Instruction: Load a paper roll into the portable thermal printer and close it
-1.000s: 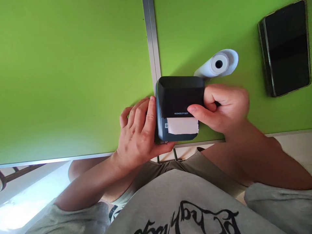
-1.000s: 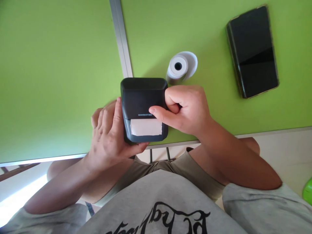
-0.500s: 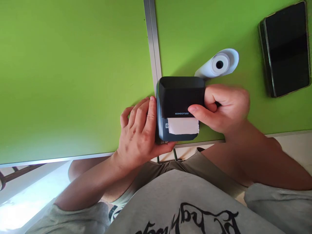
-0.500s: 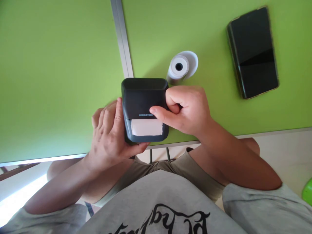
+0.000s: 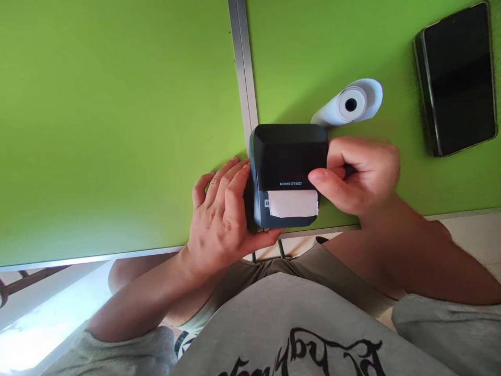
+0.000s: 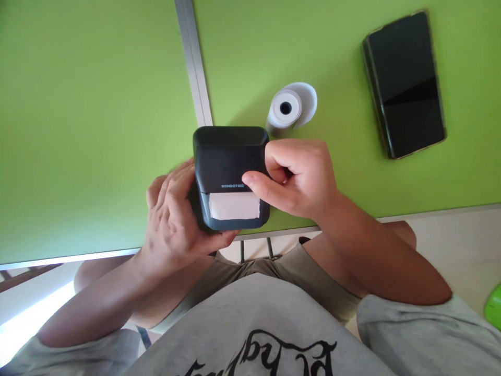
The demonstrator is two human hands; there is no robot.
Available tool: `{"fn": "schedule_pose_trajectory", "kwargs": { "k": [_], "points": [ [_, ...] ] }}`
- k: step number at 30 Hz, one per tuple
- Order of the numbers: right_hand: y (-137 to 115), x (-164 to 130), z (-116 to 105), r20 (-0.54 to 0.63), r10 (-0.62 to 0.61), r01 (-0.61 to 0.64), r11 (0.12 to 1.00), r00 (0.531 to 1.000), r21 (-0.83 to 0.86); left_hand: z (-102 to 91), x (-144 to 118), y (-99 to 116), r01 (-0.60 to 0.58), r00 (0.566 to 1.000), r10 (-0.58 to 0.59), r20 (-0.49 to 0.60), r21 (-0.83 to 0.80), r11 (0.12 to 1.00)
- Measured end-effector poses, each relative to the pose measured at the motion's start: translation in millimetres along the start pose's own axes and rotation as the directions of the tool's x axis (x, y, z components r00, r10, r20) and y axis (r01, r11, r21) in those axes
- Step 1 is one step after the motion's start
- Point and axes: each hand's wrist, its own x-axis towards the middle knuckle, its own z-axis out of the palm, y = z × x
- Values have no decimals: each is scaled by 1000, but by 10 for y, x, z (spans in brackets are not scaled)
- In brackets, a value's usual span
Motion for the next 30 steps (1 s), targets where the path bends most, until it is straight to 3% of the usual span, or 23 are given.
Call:
{"fn": "schedule_pose_trajectory", "kwargs": {
  "k": [5,11,23,30],
  "points": [
    [102,-73,50,-47,88,-78,982,995,175,-28,3,2,9,1000,-9,17,-9,1000],
    [83,-85,7,28,193,-195,970,981,147,-58,0,5,50,998,-49,33,-30,998],
    [73,-74,-18,87,215,-231,934,973,272,-98,18,2,51,998,-50,37,-53,997],
    [85,-53,-8,80,228,-241,940,970,241,-83,19,-1,66,997,-63,39,-55,996]
  ]
}}
